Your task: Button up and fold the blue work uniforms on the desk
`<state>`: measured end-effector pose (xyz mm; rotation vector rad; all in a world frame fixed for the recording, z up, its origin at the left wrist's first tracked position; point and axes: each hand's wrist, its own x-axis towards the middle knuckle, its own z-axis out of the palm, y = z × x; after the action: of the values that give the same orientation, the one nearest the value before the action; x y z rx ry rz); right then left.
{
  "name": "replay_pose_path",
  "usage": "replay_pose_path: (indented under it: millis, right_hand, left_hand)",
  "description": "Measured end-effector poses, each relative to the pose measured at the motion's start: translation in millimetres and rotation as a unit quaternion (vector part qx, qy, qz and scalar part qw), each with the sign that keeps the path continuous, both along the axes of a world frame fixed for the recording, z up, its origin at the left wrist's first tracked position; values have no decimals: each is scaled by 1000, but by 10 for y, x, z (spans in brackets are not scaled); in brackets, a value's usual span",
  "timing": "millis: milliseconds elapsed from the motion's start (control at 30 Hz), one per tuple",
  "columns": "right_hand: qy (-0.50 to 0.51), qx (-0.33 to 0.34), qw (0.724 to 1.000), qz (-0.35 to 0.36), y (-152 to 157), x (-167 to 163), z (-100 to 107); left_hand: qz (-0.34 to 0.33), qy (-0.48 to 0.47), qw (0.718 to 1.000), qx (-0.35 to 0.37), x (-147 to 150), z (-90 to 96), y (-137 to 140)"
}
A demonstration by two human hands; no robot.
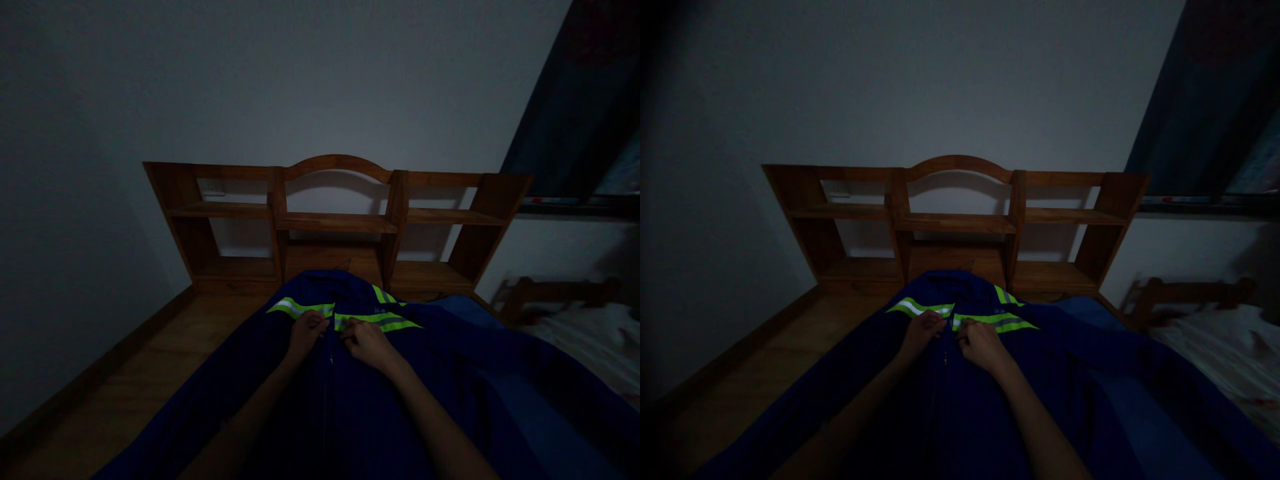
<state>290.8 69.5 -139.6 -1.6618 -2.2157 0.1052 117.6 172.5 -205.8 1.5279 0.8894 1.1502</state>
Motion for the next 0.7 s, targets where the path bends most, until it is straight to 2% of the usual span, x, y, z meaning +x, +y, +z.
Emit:
replay_pose_path:
  millis: [233, 600, 700]
  right_hand:
    - [-2, -7, 1000, -5, -13, -6, 33]
    - [-41, -26, 998, -28, -5, -65, -7]
    - [-5, -6, 1000, -13, 26, -44, -28]
  left_hand:
    - [4, -5, 1000, -2, 1, 72, -42]
    - [4, -6, 1000, -11, 3, 48, -14]
    - [-9, -15, 1000, -22, -4, 68, -23]
